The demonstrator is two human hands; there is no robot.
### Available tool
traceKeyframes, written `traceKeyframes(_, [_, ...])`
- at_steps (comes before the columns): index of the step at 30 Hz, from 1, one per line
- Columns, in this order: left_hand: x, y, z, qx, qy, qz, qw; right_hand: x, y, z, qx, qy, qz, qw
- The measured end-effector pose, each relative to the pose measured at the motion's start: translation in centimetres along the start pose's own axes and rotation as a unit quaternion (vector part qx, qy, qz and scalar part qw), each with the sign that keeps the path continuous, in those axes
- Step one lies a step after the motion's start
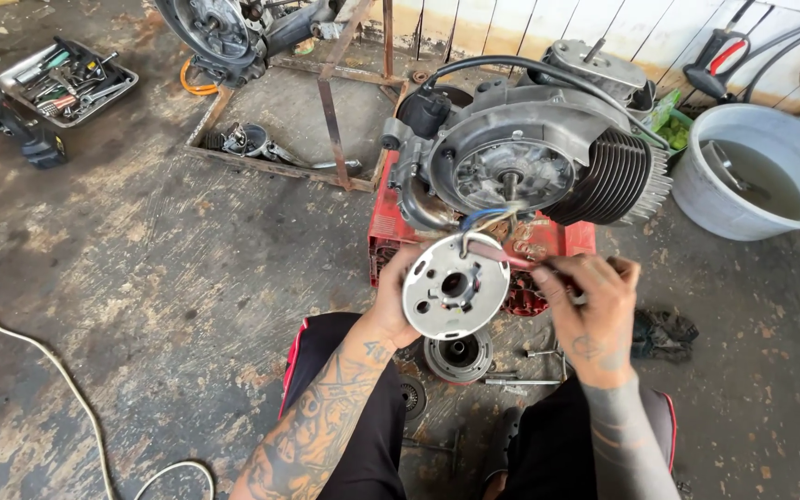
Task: The person uses a red-handled screwdriver to clean the inside of a circular metal component, likely a stator, held in their left hand. They then place the component down and use the screwdriver to scrape and clean the surface of the engine casing and the area around the crankshaft.
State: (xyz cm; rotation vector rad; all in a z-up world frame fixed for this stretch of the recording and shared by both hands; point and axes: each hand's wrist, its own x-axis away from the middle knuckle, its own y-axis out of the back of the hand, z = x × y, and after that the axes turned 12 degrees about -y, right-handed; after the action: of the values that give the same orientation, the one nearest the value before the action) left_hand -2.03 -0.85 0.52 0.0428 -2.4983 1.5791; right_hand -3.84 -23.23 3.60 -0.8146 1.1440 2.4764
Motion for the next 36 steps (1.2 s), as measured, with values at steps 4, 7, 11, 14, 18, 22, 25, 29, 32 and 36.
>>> traceKeyframes(4, [-1.9,3.1,1.6,-0.034,0.042,-0.015,0.998,-0.4,0.6,-2.2,-0.01,0.005,0.018,1.0])
traceKeyframes(7, [-1.5,2.6,1.2,-0.076,0.057,0.004,0.995,-0.8,1.4,-1.8,0.005,0.016,0.018,1.0])
traceKeyframes(11, [2.9,-4.0,-1.3,-0.127,0.093,0.101,0.982,-1.0,1.7,0.3,-0.034,0.039,0.046,0.998])
traceKeyframes(14, [-1.2,1.0,1.0,-0.196,0.1,0.106,0.97,-1.1,2.2,-0.2,-0.047,0.043,0.072,0.995])
traceKeyframes(18, [-5.5,8.4,3.7,-0.264,0.144,0.115,0.947,-1.2,2.4,-0.4,-0.053,0.062,0.111,0.991])
traceKeyframes(22, [-4.9,7.3,2.8,-0.273,0.139,0.145,0.941,-1.1,2.4,-1.0,-0.046,0.014,0.132,0.99])
traceKeyframes(25, [-0.5,0.4,1.1,-0.236,0.109,0.155,0.953,-1.4,2.3,-2.4,-0.063,-0.042,0.128,0.989])
traceKeyframes(29, [-1.4,1.4,0.9,-0.108,0.06,0.002,0.992,-1.2,2.2,-4.0,-0.045,-0.074,0.125,0.988])
traceKeyframes(32, [-1.6,0.7,-0.5,-0.035,0.036,-0.015,0.999,-1.1,2.5,-2.7,-0.04,-0.099,0.14,0.984])
traceKeyframes(36, [-2.7,1.5,-0.8,0.052,-0.004,-0.037,0.998,-1.2,2.6,0.9,-0.039,-0.059,0.195,0.978])
